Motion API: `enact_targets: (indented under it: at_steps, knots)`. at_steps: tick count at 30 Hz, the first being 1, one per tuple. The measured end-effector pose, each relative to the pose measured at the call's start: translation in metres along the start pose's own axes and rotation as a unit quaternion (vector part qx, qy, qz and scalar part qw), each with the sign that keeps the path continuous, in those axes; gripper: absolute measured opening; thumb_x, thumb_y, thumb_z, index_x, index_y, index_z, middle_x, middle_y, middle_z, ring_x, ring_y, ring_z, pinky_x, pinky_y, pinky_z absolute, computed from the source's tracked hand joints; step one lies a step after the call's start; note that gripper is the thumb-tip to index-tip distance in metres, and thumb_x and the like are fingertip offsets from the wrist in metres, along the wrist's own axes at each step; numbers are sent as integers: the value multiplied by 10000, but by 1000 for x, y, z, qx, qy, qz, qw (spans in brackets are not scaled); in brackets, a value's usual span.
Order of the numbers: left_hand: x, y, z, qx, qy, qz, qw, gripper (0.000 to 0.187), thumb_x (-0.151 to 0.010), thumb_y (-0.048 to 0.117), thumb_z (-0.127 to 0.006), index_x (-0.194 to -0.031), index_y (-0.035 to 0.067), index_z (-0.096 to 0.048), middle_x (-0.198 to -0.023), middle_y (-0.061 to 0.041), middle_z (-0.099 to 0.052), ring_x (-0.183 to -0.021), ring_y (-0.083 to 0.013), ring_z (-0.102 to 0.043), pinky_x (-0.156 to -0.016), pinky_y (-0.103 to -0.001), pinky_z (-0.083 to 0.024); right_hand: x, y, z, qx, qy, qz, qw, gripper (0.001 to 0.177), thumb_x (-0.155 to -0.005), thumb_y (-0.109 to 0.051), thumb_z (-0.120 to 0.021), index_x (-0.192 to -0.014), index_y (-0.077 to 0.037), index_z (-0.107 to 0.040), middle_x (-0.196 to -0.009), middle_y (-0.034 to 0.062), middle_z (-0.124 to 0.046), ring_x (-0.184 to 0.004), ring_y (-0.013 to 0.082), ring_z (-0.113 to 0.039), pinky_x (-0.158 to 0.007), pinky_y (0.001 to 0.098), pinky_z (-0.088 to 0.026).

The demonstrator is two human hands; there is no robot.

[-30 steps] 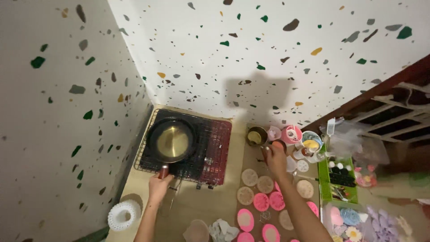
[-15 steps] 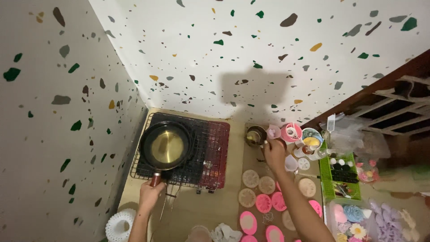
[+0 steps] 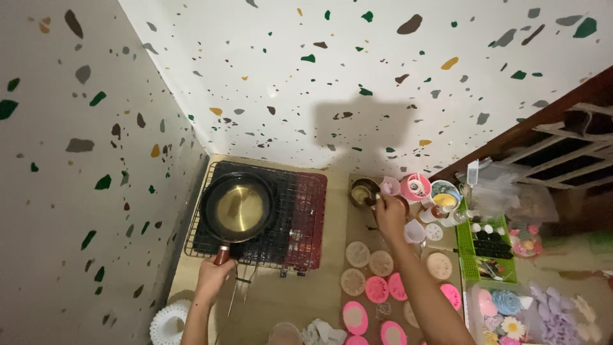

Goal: Melting wax and pouring it into silicone molds to create candles.

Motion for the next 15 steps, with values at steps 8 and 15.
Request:
enact_targets:
  at_steps: [8, 15]
  knots:
    - [2, -6, -1, 2, -20, 37, 999, 160, -773, 134, -757, -774, 32, -635, -616, -38, -559, -525, -135, -468, -517, -328, -358, 0, 69, -25, -8, 15, -100, 995, 318, -984, -257, -593, -1107, -7, -746, -988, 262, -719, -939, 433, -688, -853, 488, -521]
    - [22, 7, 3, 13, 3, 80, 997, 282, -782, 221, -749, -1025, 105, -665, -686, -25, -570, -525, -119, -436, -479, -306, -303, 3, 72, -16, -67, 32, -139, 987, 302, -969, -255, -599, -1074, -8, -735, -913, 242, -716, -863, 415, -699, -805, 491, -524]
Point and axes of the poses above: each hand's wrist, its own x-axis away from the middle knuckle, its own z-axis out of the back of the hand, y = z × x, the point moved 10 cm from there along -x, towards the middle knuckle
